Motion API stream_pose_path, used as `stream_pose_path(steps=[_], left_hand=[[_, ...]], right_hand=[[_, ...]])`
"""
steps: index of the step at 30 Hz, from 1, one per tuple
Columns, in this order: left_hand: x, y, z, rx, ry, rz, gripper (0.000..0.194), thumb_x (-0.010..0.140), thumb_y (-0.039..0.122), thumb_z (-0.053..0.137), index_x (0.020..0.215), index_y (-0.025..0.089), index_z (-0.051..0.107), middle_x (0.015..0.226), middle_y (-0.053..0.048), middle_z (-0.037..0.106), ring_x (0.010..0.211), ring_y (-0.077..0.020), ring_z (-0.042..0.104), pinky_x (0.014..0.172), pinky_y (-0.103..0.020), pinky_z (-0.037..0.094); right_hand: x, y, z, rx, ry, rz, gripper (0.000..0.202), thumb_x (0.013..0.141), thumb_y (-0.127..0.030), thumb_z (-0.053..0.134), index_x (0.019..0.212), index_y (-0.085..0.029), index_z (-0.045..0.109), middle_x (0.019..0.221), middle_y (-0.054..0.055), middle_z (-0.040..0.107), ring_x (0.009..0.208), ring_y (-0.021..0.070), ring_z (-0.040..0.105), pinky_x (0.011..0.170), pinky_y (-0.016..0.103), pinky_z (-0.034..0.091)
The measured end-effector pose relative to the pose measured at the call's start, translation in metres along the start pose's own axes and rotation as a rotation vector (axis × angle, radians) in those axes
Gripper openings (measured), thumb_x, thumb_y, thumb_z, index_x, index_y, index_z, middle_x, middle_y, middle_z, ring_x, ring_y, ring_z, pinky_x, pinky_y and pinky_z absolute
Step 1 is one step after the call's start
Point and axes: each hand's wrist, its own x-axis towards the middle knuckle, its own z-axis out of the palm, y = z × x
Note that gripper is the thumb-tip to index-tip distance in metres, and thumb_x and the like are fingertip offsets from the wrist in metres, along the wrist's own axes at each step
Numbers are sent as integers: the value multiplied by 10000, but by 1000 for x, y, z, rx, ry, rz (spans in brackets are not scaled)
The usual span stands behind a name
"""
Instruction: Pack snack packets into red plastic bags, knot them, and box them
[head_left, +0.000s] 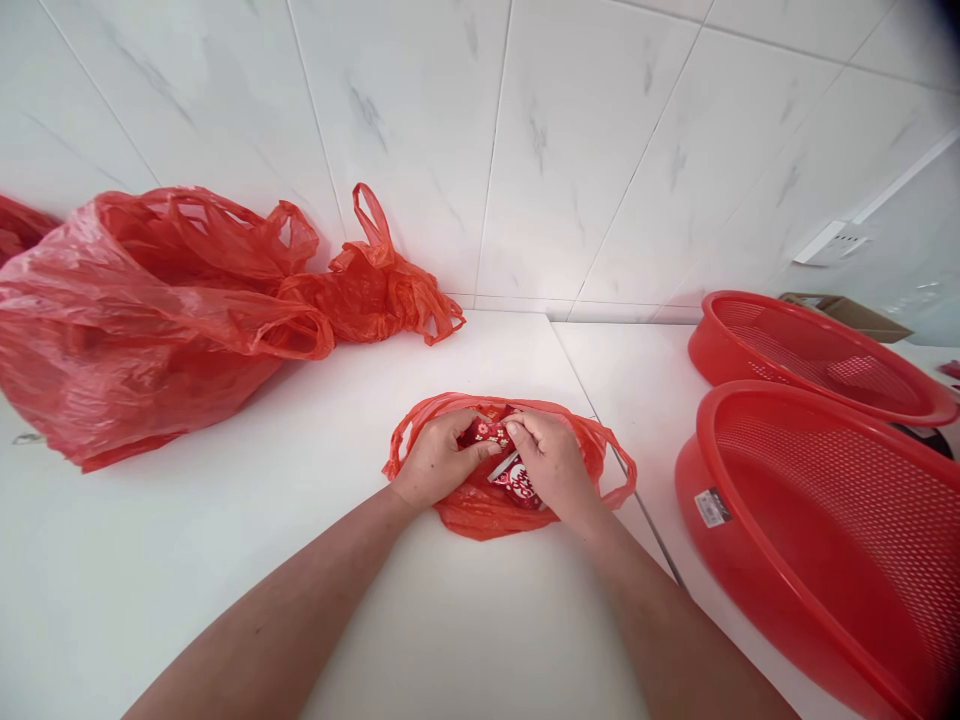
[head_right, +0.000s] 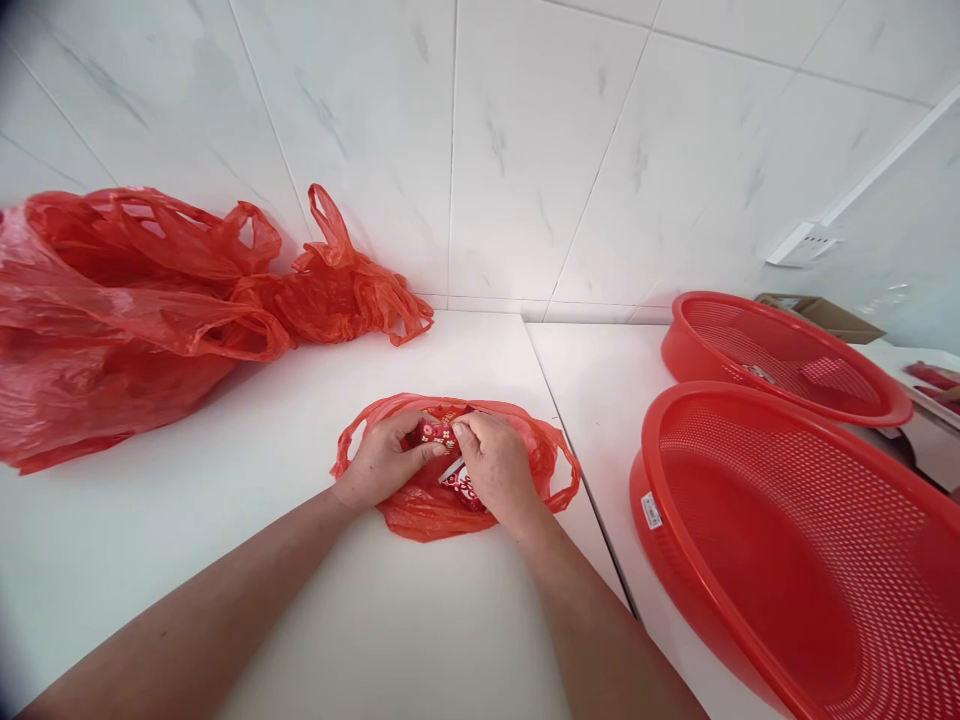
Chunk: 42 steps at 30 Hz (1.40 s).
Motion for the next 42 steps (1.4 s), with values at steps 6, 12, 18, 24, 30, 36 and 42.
stream_pose_path(steps=[6,12,18,24,30,36,42], left_hand=[[1,-3,-2,-65,-11,-35,97,803,291,555,771,205,587,756,1,626,701,-156,560,627,-288,444],[1,0,-3,-81,-31,-28,136,807,329,566,771,202,599,754,-1,638,709,-160,575,649,-288,457],[0,0,-7,-175,162,-37,283,872,406,474,1038,206,584,978,-36,666,900,-172,608,814,-290,467],[0,-1,-11,-146,263,-64,272,901,405,414,937,202,592,849,-3,654,837,-149,604,804,-264,461],[2,-1,-7,-72,193,-65,216,876,363,454,914,223,614,917,-1,670,855,-157,611,803,-271,476],[4,-4,-2,144,33,77,188,847,298,512,966,247,648,985,-18,676,956,-199,592,862,-345,464],[2,-8,1,354,-160,302,323,828,474,549,1035,254,667,1238,-62,570,1138,-259,495,974,-428,404]], right_hand=[[-2,-2,1,81,-61,3,268,823,-245,512,1076,-261,600,1080,11,642,1048,185,554,865,321,453],[-2,-6,0,102,-66,18,207,800,-237,515,980,-245,618,988,12,654,942,176,583,804,310,469],[-1,-6,-6,86,53,136,166,778,-267,528,910,-220,616,813,4,657,685,154,582,588,266,451],[-2,-8,-4,82,-29,36,174,817,-302,530,933,-229,637,890,15,670,839,178,605,730,300,476],[2,6,-7,25,66,72,199,864,-287,474,954,-244,647,966,13,678,905,171,614,796,318,480],[5,17,-3,-51,21,35,224,862,-225,458,981,-255,646,998,4,680,961,175,603,857,342,464],[7,22,3,-125,-12,-58,254,855,-172,447,1004,-250,637,1041,7,666,990,178,580,885,345,445]])
